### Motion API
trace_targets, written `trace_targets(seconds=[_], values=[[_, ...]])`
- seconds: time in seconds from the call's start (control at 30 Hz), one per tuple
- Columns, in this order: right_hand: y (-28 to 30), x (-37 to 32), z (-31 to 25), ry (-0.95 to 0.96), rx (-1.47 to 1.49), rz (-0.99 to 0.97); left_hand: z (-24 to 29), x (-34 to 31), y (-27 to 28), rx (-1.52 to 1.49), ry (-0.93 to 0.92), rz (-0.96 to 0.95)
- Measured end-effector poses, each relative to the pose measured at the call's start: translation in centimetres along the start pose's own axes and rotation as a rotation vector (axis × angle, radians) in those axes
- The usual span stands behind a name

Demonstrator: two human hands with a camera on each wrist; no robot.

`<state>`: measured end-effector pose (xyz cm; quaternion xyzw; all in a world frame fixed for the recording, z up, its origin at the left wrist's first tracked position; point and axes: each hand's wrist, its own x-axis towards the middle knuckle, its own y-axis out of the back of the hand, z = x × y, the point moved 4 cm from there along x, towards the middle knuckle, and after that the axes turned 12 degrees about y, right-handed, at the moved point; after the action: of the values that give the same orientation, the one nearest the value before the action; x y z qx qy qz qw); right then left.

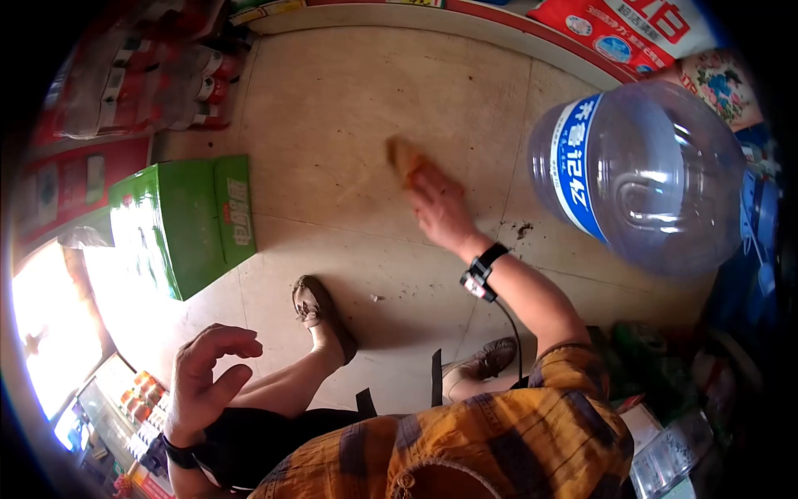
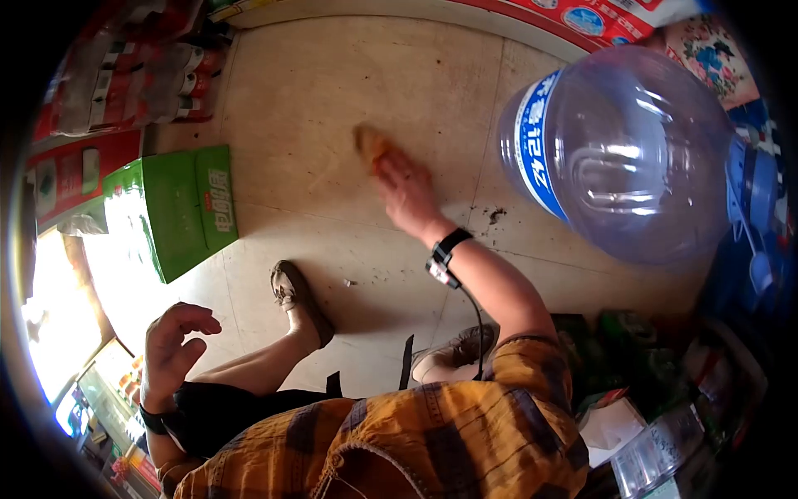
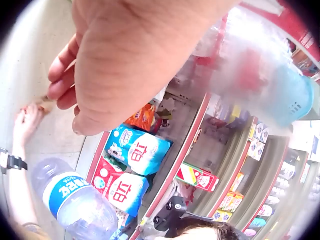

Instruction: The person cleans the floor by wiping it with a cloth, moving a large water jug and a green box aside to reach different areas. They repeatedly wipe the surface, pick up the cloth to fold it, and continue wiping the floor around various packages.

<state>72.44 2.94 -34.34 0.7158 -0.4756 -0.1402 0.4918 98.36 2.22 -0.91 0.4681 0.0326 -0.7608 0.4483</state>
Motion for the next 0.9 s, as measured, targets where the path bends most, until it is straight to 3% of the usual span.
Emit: trace_targets(seconds=[0.07,0.13,0.17,0.2,0.33,0.4,0.43,0.5,0.53,0.57,0.67,0.7,0.73,0.8,0.83,0.9], values=[[-1.6,-2.1,-4.7,0.182,0.073,-0.117,0.6,0.2,-1.0,0.044,-0.021,-0.051],[-3.7,-4.2,-8.5,0.207,0.299,-0.264,1.3,0.5,-1.9,0.085,-0.049,-0.111],[-3.4,-4.8,-9.7,0.128,0.471,-0.275,1.7,0.5,-2.3,0.132,-0.056,-0.145],[-3.1,-5.4,-10.5,0.048,0.646,-0.281,2.0,0.5,-2.8,0.18,-0.063,-0.177],[5.4,-6.7,-8.6,-0.014,0.755,-0.101,2.7,0.7,-4.0,0.165,-0.108,-0.238],[11.4,-7.7,-6.3,-0.2,0.823,-0.282,3.0,1.1,-4.3,0.188,-0.062,-0.26],[13.9,-8.6,-5.0,-0.192,0.768,-0.238,3.1,1.3,-4.4,0.198,-0.052,-0.276],[18.1,-10.7,-2.6,-0.576,0.912,-0.491,3.4,1.6,-4.6,0.176,-0.051,-0.294],[20.7,-11.5,-1.7,-0.728,0.926,-0.461,3.6,1.7,-4.7,0.146,-0.042,-0.302],[21.0,-13.7,0.4,-0.566,0.795,-0.279,3.8,1.9,-4.8,0.149,-0.051,-0.318],[23.2,-19.0,5.4,-0.846,0.87,-0.038,4.1,2.1,-5.0,0.103,-0.056,-0.351],[23.3,-20.7,6.5,-1.032,0.933,0.054,4.0,2.1,-5.1,0.113,-0.055,-0.35],[24.2,-21.0,6.6,-1.154,0.907,0.089,3.8,2.1,-5.1,0.114,-0.046,-0.355],[22.7,-24.9,9.5,-1.095,0.604,0.1,3.7,1.9,-5.0,0.123,-0.038,-0.366],[20.7,-26.4,10.1,-1.102,0.604,0.105,3.6,1.9,-4.8,0.133,-0.025,-0.362],[18.5,-28.1,11.1,-0.858,-0.009,0.041,3.3,1.8,-4.7,0.126,-0.014,-0.354]])
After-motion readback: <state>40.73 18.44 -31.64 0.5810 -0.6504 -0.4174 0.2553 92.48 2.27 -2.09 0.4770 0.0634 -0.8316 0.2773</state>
